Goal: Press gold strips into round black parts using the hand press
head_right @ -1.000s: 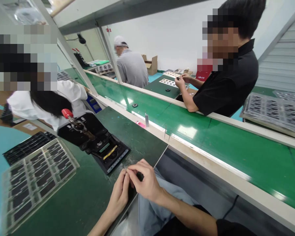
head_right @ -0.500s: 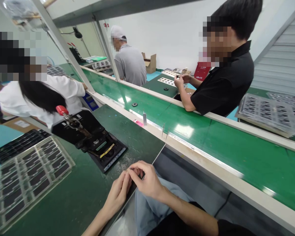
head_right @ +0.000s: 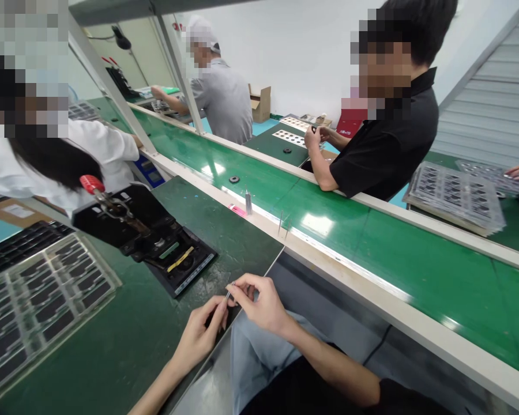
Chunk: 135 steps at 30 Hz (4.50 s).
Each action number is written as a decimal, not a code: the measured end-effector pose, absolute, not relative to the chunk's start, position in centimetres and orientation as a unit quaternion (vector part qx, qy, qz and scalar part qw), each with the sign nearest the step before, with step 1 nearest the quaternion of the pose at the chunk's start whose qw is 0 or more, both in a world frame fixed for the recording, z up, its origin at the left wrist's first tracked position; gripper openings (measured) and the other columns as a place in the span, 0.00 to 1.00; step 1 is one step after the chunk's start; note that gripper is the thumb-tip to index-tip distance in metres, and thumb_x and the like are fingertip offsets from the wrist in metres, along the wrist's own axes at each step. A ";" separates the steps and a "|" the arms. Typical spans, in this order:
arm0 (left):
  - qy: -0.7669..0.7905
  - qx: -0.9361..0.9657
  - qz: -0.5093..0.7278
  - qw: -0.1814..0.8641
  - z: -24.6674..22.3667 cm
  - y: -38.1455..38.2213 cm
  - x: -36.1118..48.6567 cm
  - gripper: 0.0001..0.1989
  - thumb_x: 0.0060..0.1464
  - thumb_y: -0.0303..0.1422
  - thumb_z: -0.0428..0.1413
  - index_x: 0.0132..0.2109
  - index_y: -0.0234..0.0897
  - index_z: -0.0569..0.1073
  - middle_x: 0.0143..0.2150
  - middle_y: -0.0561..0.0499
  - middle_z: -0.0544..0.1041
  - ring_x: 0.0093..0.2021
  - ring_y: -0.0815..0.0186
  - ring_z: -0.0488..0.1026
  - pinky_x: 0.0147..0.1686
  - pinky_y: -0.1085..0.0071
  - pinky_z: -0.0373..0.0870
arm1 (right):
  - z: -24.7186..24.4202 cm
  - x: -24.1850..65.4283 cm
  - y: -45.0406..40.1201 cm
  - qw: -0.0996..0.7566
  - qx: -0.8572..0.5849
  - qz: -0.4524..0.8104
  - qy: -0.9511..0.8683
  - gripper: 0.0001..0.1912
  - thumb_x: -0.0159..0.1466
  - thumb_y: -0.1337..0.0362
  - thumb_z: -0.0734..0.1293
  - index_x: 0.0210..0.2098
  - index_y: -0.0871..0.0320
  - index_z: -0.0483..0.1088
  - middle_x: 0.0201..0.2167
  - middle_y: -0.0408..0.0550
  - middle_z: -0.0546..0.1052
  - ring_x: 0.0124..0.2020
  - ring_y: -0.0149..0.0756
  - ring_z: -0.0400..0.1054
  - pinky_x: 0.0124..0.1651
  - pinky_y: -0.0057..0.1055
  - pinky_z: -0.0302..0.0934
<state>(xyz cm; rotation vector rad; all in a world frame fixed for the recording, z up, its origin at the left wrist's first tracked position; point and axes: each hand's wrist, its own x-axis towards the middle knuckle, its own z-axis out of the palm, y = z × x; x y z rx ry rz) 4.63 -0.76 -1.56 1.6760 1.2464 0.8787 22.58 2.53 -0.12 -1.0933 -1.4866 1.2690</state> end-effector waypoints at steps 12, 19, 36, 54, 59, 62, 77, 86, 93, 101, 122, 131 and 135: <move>0.479 0.654 0.359 0.464 -1.7 -0.7 4.7 0.21 0.72 0.46 0.48 0.38 0.38 0.76 0.25 0.52 0.77 0.25 0.68 0.72 0.31 0.75 0.68 | 0.1 22.7 2.6 0.388 -0.412 0.501 -0.655 0.16 0.71 0.57 0.66 0.29 0.58 0.73 0.27 0.45 0.79 0.28 0.30 0.70 0.32 0.26 0.63; 0.483 0.646 0.354 0.474 -1.7 -0.8 4.8 0.22 0.72 0.48 0.47 0.36 0.38 0.75 0.24 0.53 0.76 0.22 0.69 0.70 0.27 0.75 0.67 | -0.3 22.6 2.3 0.401 -0.412 0.484 -0.660 0.15 0.72 0.57 0.65 0.30 0.57 0.72 0.27 0.45 0.79 0.28 0.30 0.72 0.33 0.26 0.63; 0.501 0.620 0.371 0.477 -1.9 -0.4 4.4 0.26 0.69 0.56 0.48 0.41 0.38 0.76 0.22 0.53 0.77 0.20 0.68 0.73 0.24 0.76 0.70 | -0.9 23.4 2.8 0.480 -0.464 0.476 -0.572 0.22 0.71 0.47 0.66 0.32 0.60 0.76 0.24 0.46 0.77 0.24 0.30 0.69 0.29 0.27 0.63; 0.511 0.613 0.368 0.477 -1.9 0.4 3.8 0.26 0.60 0.56 0.59 0.41 0.36 0.85 0.24 0.49 0.79 0.23 0.65 0.74 0.24 0.74 0.74 | 0.3 22.0 2.4 0.419 -0.464 0.394 -0.674 0.15 0.69 0.62 0.67 0.26 0.57 0.73 0.24 0.43 0.79 0.26 0.29 0.69 0.33 0.26 0.60; 0.496 0.635 0.373 0.460 -2.4 0.5 3.5 0.24 0.62 0.53 0.58 0.40 0.36 0.85 0.26 0.48 0.81 0.24 0.65 0.75 0.22 0.76 0.71 | 0.1 22.0 2.7 0.421 -0.443 0.400 -0.682 0.13 0.68 0.61 0.67 0.26 0.57 0.73 0.22 0.42 0.76 0.24 0.28 0.66 0.30 0.26 0.60; 0.496 0.638 0.373 0.456 -2.6 0.5 3.5 0.24 0.62 0.54 0.58 0.39 0.36 0.84 0.26 0.48 0.81 0.24 0.65 0.76 0.22 0.76 0.71 | -0.1 21.9 2.6 0.432 -0.445 0.423 -0.661 0.12 0.67 0.61 0.68 0.28 0.57 0.74 0.23 0.43 0.78 0.23 0.28 0.67 0.30 0.25 0.61; 0.486 0.645 0.368 0.462 -2.1 0.3 3.8 0.21 0.65 0.49 0.56 0.38 0.36 0.82 0.28 0.49 0.82 0.26 0.66 0.78 0.27 0.77 0.74 | 0.2 21.9 2.4 0.487 -0.450 0.454 -0.595 0.14 0.72 0.56 0.66 0.34 0.57 0.74 0.24 0.45 0.80 0.24 0.31 0.74 0.31 0.26 0.66; 0.503 0.626 0.366 0.470 -2.7 0.4 3.7 0.22 0.66 0.50 0.55 0.40 0.36 0.81 0.28 0.49 0.82 0.26 0.66 0.77 0.30 0.76 0.75 | 1.9 26.0 3.4 0.519 -0.448 0.309 -0.660 0.10 0.73 0.61 0.65 0.39 0.57 0.76 0.26 0.45 0.81 0.25 0.30 0.73 0.29 0.27 0.66; 0.516 0.617 0.360 0.474 -2.1 0.3 4.1 0.23 0.66 0.52 0.54 0.41 0.36 0.81 0.27 0.49 0.82 0.26 0.66 0.77 0.30 0.75 0.75 | 7.9 32.7 6.5 0.603 -0.462 0.086 -0.645 0.07 0.71 0.66 0.67 0.38 0.56 0.78 0.27 0.45 0.82 0.27 0.32 0.76 0.32 0.29 0.70; 0.520 0.618 0.354 0.473 -1.6 0.4 4.4 0.24 0.66 0.53 0.53 0.40 0.37 0.80 0.27 0.50 0.81 0.26 0.67 0.77 0.31 0.75 0.75 | 8.7 34.3 11.6 0.585 -0.483 0.065 -0.649 0.11 0.70 0.58 0.68 0.36 0.57 0.78 0.26 0.45 0.81 0.28 0.33 0.76 0.29 0.28 0.67; 0.518 0.619 0.354 0.473 -1.2 0.3 4.5 0.25 0.65 0.55 0.53 0.40 0.37 0.81 0.27 0.49 0.81 0.26 0.65 0.77 0.31 0.72 0.76 | 10.1 33.5 14.1 0.564 -0.457 -0.036 -0.687 0.13 0.71 0.56 0.67 0.31 0.54 0.73 0.34 0.49 0.80 0.38 0.39 0.75 0.46 0.40 0.71; 0.514 0.625 0.351 0.471 -1.1 0.3 4.6 0.25 0.66 0.54 0.53 0.40 0.37 0.80 0.27 0.50 0.81 0.26 0.65 0.78 0.31 0.73 0.76 | 11.0 33.8 19.1 0.524 -0.437 0.094 -0.725 0.19 0.69 0.47 0.68 0.36 0.57 0.77 0.34 0.49 0.82 0.36 0.35 0.76 0.39 0.32 0.72; 0.515 0.624 0.356 0.468 -1.1 0.4 4.6 0.25 0.66 0.54 0.53 0.39 0.37 0.80 0.26 0.50 0.81 0.26 0.66 0.77 0.31 0.73 0.75 | 10.1 34.0 22.8 0.493 -0.444 0.206 -0.719 0.25 0.63 0.41 0.72 0.33 0.59 0.77 0.28 0.49 0.80 0.28 0.33 0.73 0.29 0.29 0.70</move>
